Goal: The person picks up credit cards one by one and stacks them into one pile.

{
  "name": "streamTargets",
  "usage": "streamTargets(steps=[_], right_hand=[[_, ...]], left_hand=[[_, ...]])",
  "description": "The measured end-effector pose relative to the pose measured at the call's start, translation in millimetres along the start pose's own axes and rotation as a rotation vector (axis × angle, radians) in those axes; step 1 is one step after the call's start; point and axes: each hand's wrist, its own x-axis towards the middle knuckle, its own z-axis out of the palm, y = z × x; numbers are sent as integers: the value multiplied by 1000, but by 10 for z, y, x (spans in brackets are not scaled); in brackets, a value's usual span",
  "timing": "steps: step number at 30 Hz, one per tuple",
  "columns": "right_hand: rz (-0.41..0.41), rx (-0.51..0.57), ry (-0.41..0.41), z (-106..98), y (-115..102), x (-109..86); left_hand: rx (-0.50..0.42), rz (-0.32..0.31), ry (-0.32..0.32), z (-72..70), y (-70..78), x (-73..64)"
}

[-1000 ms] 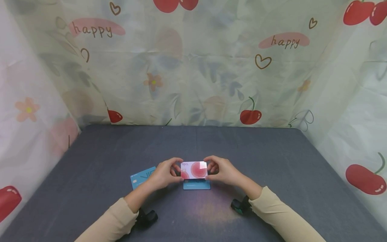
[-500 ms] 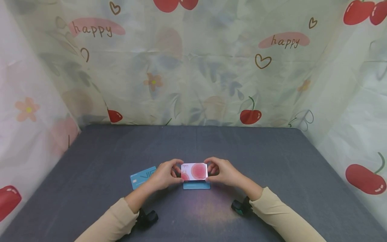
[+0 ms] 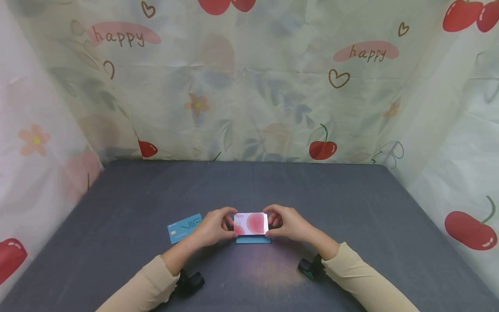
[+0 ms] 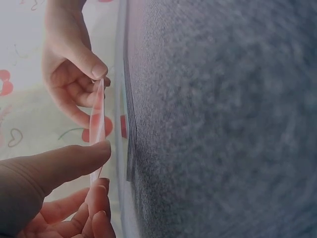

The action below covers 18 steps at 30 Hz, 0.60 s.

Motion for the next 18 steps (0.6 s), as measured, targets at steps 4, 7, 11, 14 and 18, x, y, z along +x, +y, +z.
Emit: streamTargets(steps=[4,7,11,14,18], right_hand=[[12,-3,-8,12,11,0],[17,0,-15,18,14,-4],[20,-3,-25,18,8,-17],[14,-13,-30,16,5,-25],[10,-18,-34,18,5,-31]], left_hand=[[5,-14,-8,14,17,2],[5,-12,-15,24,21,2],[17,17,-25,24,20,-8],[27,35,-34,18,26,-18],[20,35,-43,32,21,-12]])
